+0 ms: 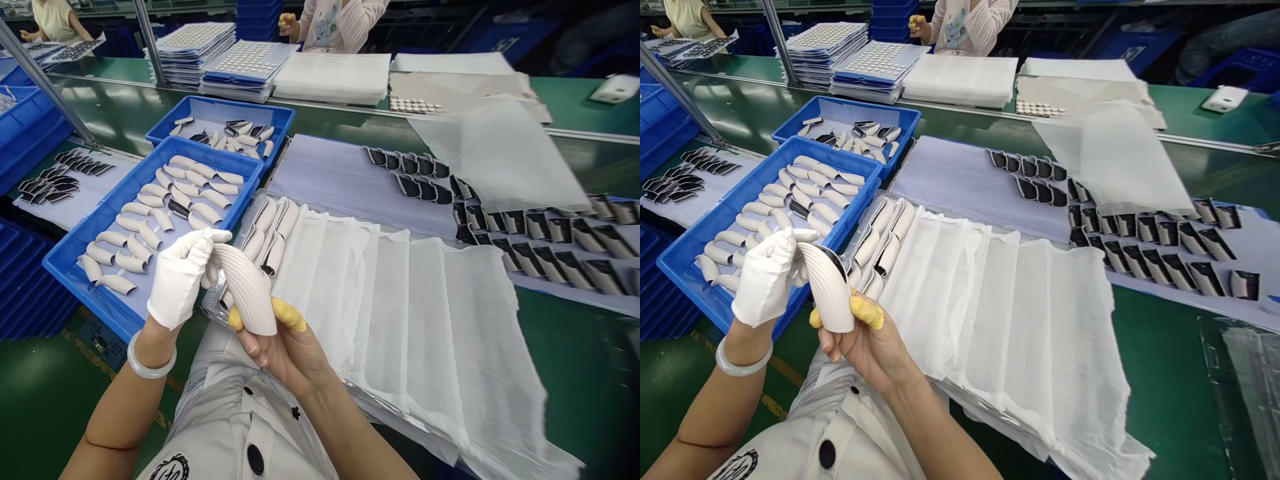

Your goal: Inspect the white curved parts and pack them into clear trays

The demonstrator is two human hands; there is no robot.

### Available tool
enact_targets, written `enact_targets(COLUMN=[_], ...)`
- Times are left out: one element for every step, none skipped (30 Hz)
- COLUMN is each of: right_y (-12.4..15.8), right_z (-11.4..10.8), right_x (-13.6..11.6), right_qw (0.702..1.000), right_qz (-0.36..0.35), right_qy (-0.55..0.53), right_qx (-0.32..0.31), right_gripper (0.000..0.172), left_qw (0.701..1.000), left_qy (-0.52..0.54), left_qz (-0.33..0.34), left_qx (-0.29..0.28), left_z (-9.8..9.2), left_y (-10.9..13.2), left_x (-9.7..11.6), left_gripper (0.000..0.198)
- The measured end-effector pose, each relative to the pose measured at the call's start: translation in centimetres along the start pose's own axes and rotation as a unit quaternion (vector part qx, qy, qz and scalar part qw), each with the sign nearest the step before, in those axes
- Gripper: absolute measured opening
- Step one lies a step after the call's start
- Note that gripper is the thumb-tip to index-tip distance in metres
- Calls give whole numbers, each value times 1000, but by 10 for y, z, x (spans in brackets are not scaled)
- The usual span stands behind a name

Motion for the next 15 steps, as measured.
enact_targets(right_y=[0,-1,-1,-2,-2,-3,-3,-3,-3,-3,-3,-2,-2,-2,-2], right_z=[0,1,1,1,1,1,1,0,0,0,-1,-2,-3,-5,-6], right_x=[0,-1,-1,-2,-2,-3,-3,-4,-4,-4,-3,-3,-2,-1,0], right_qw=[1000,1000,1000,999,999,997,996,994,993,993,994,995,996,998,999], right_qz=[-2,-7,-14,-21,-30,-39,-45,-48,-49,-48,-44,-39,-33,-25,-16], right_qy=[0,5,14,27,44,62,79,93,103,105,102,94,80,63,41], right_qx=[0,0,-1,0,1,3,4,4,4,4,5,7,10,14,14], right_gripper=[33,32,31,30,28,27,26,25,25,26,27,28,29,30,31], left_qw=[1000,1000,998,996,992,988,985,984,986,989,991,994,995,997,998], left_qy=[-12,-29,-54,-85,-120,-150,-170,-176,-168,-149,-127,-106,-88,-72,-57], left_qz=[6,12,17,20,20,18,12,2,-11,-23,-31,-34,-32,-26,-19], left_qx=[2,-1,-6,-13,-19,-21,-19,-12,-7,-5,-6,-10,-15,-20,-25], left_z=[0,1,2,3,5,7,8,9,9,8,8,7,7,6,6], left_y=[1,3,5,6,8,9,9,9,9,8,7,6,5,4,4], left_x=[1,4,6,9,12,14,16,16,16,15,13,11,9,7,6], left_gripper=[39,40,42,47,55,61,61,55,45,36,30,29,30,32,32])
Point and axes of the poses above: each hand's wrist, its own y-axis away from the middle knuckle, its own z-axis out of the palm, x = y × z, the point moved 3 cm from there along -y, towards the middle knuckle, and after that the axes turned 12 degrees about -z, right-handed, at the moved point
